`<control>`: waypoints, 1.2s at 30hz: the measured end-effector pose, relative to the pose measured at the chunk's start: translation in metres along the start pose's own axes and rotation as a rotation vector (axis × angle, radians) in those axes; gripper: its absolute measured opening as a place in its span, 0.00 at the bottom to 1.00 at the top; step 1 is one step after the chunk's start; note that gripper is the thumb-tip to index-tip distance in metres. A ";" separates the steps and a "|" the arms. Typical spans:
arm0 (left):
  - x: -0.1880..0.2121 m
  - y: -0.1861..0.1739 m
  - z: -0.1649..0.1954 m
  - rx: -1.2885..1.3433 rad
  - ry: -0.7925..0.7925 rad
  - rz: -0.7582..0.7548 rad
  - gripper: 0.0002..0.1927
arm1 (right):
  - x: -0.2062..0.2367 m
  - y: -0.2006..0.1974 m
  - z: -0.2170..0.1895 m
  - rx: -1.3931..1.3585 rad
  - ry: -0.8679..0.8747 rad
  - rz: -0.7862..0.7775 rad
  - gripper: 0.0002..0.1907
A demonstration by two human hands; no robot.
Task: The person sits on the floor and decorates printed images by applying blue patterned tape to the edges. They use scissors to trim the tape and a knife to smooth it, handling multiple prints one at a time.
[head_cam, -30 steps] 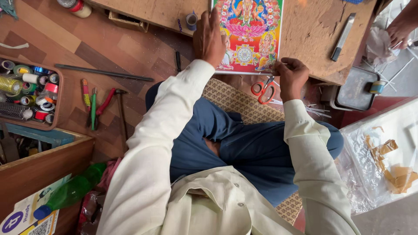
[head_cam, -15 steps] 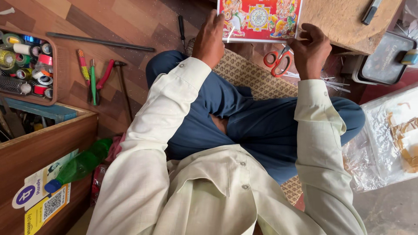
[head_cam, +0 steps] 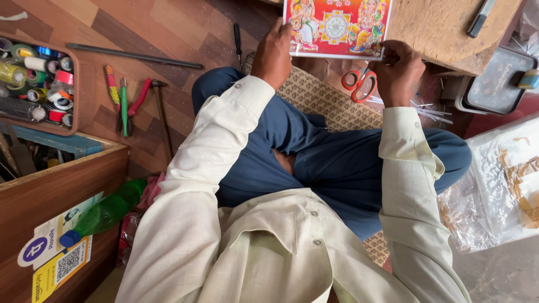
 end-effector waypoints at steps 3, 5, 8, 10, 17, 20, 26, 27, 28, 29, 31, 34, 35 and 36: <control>0.000 -0.001 0.001 -0.025 0.004 -0.005 0.26 | 0.003 -0.002 -0.002 0.030 0.021 0.000 0.16; 0.001 -0.002 0.000 -0.037 -0.018 -0.031 0.26 | 0.007 -0.002 -0.005 0.042 0.008 -0.009 0.18; 0.002 -0.005 0.003 -0.073 -0.010 -0.053 0.24 | 0.015 -0.002 -0.006 0.057 -0.006 0.007 0.18; 0.002 -0.004 0.001 -0.053 -0.061 -0.098 0.20 | 0.019 -0.001 -0.002 0.021 0.018 0.016 0.17; 0.001 -0.011 0.011 -0.066 -0.031 -0.066 0.27 | 0.016 0.005 0.013 -0.114 0.097 -0.009 0.18; 0.002 -0.014 0.016 -0.070 -0.020 -0.056 0.30 | 0.015 0.005 0.015 -0.177 0.119 -0.024 0.18; 0.005 -0.013 0.016 -0.070 -0.096 -0.130 0.27 | 0.015 0.002 0.008 -0.159 0.120 -0.027 0.18; 0.005 -0.014 0.018 -0.067 -0.080 -0.117 0.27 | 0.015 0.000 0.006 -0.134 0.106 -0.019 0.18; 0.005 -0.014 0.019 -0.063 -0.063 -0.103 0.27 | 0.015 -0.002 0.005 -0.106 0.097 -0.013 0.19; 0.005 -0.015 0.021 -0.059 -0.045 -0.089 0.27 | 0.015 -0.003 0.003 -0.078 0.086 -0.006 0.19; 0.005 -0.014 0.021 -0.073 -0.030 -0.095 0.29 | 0.014 -0.004 0.003 -0.085 0.093 -0.012 0.19; 0.006 -0.013 0.020 -0.077 -0.030 -0.107 0.29 | 0.012 -0.001 0.006 -0.169 0.131 -0.038 0.19; 0.005 -0.013 0.020 -0.077 -0.032 -0.110 0.29 | 0.011 -0.001 0.006 -0.181 0.131 -0.038 0.19; 0.005 -0.013 0.021 -0.073 -0.034 -0.107 0.29 | 0.009 -0.001 0.006 -0.193 0.131 -0.039 0.19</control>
Point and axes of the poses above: each hand's wrist, its own x-axis away from the middle knuckle, its own y-axis out of the palm, z = x × y, the point moved 8 cm from there along -x, towards the middle knuckle, and after that the axes turned 7 degrees about x, right-handed, at the moved point
